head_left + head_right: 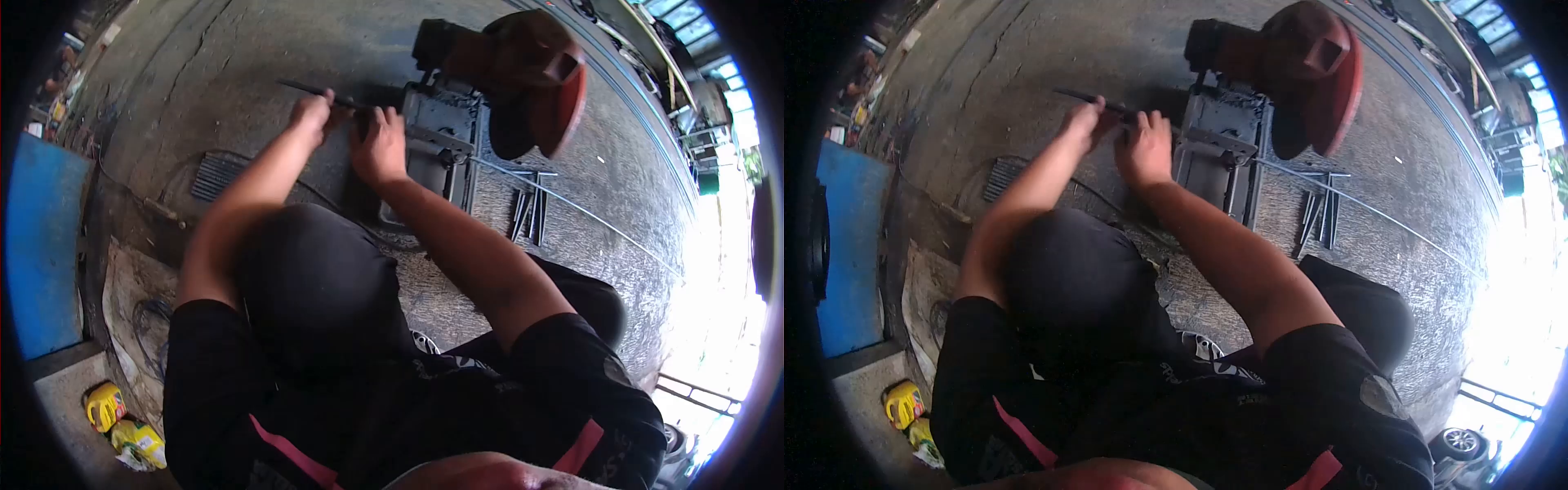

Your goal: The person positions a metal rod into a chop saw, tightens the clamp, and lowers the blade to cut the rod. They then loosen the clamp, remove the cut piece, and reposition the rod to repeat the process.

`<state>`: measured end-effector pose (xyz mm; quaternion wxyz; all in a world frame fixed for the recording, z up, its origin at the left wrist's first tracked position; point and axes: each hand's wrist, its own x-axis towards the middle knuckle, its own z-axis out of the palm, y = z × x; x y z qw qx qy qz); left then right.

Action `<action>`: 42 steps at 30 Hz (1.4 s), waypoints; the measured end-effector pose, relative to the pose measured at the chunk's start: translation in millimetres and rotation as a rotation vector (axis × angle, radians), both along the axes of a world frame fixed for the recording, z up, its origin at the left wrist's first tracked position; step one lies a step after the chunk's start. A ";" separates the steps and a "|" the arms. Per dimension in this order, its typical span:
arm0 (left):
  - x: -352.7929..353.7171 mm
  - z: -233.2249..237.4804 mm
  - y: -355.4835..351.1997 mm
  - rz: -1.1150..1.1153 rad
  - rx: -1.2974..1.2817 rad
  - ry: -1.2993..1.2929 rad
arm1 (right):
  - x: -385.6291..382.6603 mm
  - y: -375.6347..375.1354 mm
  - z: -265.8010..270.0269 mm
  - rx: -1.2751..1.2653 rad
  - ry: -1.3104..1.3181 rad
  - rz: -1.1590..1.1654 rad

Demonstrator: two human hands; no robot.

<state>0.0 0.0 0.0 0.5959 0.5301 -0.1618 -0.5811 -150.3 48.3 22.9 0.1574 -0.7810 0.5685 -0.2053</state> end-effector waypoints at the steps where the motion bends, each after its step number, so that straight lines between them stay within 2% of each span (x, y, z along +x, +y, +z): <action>1: 5.5 14.6 -9.6 0.006 -0.031 0.048 | 6.4 -2.8 4.3 0.044 -0.315 -0.007; 2: 9.6 28.4 -17.0 -0.026 -0.122 0.074 | 12.4 -5.2 8.7 0.087 -0.631 -0.006; 3: -22.0 80.5 6.9 -0.040 -0.137 0.031 | -13.1 14.0 42.9 0.069 -0.675 -0.008; 5: -48.0 127.7 23.9 -0.026 -0.233 0.023 | -20.1 10.1 72.2 0.224 -1.297 0.008; 7: -77.1 157.3 38.4 -0.022 -0.261 -0.058 | -33.7 13.5 112.5 0.222 -1.356 -0.023; 9: -97.4 170.1 51.4 -0.025 -0.255 -0.184 | -45.9 16.2 132.9 0.468 -1.490 -0.279; 10: -107.2 173.8 55.5 -0.013 -0.257 -0.167 | -47.0 13.0 127.0 0.444 -1.495 -0.345; 13: -131.0 172.1 59.0 0.002 -0.236 -0.250 | -60.4 13.4 115.8 0.434 -1.583 -0.332; 14: -135.2 169.9 59.1 -0.050 -0.198 -0.266 | -66.7 12.5 111.9 0.520 -1.604 -0.323; 15: -135.9 154.2 50.1 -0.037 -0.182 -0.282 | -67.8 8.0 102.9 0.521 -1.617 -0.322; 17: -143.0 128.4 36.0 0.056 -0.060 -0.634 | -70.6 -8.9 79.0 0.499 -1.537 -0.542; 19: -162.5 117.8 40.0 0.101 -0.051 -0.522 | -88.7 -3.8 75.9 0.587 -1.597 -0.543; 21: -166.9 71.0 22.1 0.202 0.052 -0.770 | -99.3 -11.2 52.2 0.689 -1.620 -0.568; 22: -173.3 61.4 19.8 0.220 0.091 -0.692 | -108.0 -11.5 39.5 0.739 -1.512 -0.589; 23: -179.5 49.5 19.7 0.236 0.137 -0.614 | -113.0 -11.5 23.9 0.737 -1.519 -0.601; 25: -188.0 28.0 12.0 0.263 0.253 -0.704 | -115.1 -18.1 -25.9 0.815 -1.528 -0.631; 26: -186.7 2.9 4.1 0.305 0.214 -0.498 | -115.5 -22.4 -49.4 0.823 -1.526 -0.648; 27: -192.5 -2.5 4.1 0.346 0.176 -0.289 | -118.4 -23.8 -63.6 0.870 -1.500 -0.628; 28: -201.9 -0.2 8.2 0.328 0.201 -0.200 | -122.1 -25.3 -78.8 0.918 -1.475 -0.610; 29: -204.6 -15.0 2.2 0.318 0.222 -0.199 | -128.9 -27.5 -94.6 0.928 -1.471 -0.635; 31: -207.0 -49.8 -12.6 0.400 0.205 -0.114 | -143.9 -22.0 -101.6 0.981 -1.443 -0.532; 33: -213.3 -64.2 -24.4 0.419 0.261 -0.166 | -151.5 -22.4 -112.6 1.018 -1.414 -0.628; 35: -219.5 -69.1 -34.8 0.436 0.303 -0.215 | -156.0 -22.7 -124.7 0.935 -1.363 -0.716; 38: -224.8 -75.7 -42.2 0.351 0.334 -0.226 | -166.2 -19.8 -110.5 0.951 -1.313 -0.754; 42: -229.4 -94.4 -56.8 0.299 0.363 -0.316 | -163.0 -26.6 -155.9 0.808 -1.237 -0.833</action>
